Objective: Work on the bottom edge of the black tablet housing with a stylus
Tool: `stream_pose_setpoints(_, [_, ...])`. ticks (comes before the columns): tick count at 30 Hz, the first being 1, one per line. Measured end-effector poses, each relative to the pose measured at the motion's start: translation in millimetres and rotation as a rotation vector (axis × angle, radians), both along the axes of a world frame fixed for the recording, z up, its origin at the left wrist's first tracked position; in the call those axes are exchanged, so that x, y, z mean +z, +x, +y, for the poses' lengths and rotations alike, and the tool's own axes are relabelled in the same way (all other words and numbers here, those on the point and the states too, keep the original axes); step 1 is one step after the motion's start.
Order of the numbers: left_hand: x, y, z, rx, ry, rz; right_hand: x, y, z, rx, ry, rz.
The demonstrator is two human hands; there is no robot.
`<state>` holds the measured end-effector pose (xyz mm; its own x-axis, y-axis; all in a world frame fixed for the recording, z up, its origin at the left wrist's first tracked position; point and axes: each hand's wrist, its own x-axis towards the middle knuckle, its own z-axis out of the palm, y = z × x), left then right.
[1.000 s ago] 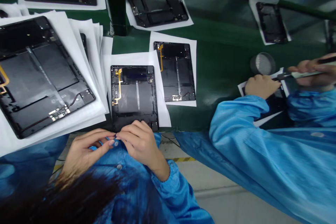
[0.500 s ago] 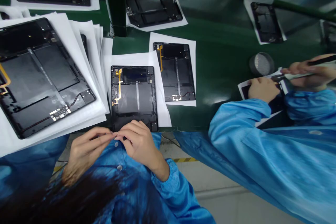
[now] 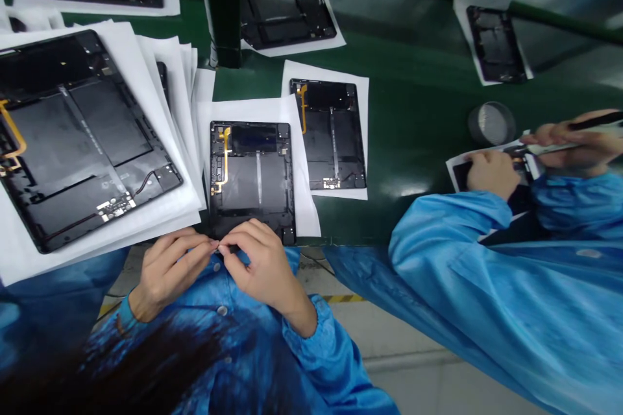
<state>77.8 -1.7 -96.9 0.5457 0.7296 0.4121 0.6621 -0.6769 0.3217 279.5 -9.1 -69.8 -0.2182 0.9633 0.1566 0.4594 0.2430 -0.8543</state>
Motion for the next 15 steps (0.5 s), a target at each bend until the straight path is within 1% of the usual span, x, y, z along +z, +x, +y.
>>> stream_pose_setpoints(5, [-4.0,0,2,-0.029,-0.041,-0.131,0.0,-1,1,0.006,-0.017,-0.038])
stream_pose_setpoints(7, [-4.3,0,2,-0.017,-0.068,-0.173,0.6,-1,1,0.008,-0.030,-0.051])
stream_pose_setpoints(11, [-1.8,1,1,0.082,-0.103,-0.212,1.1,-2,1,0.005,-0.060,-0.082])
stream_pose_setpoints(15, [7.0,1,1,0.187,-0.117,-0.186,0.7,-3,1,0.027,-0.075,-0.181])
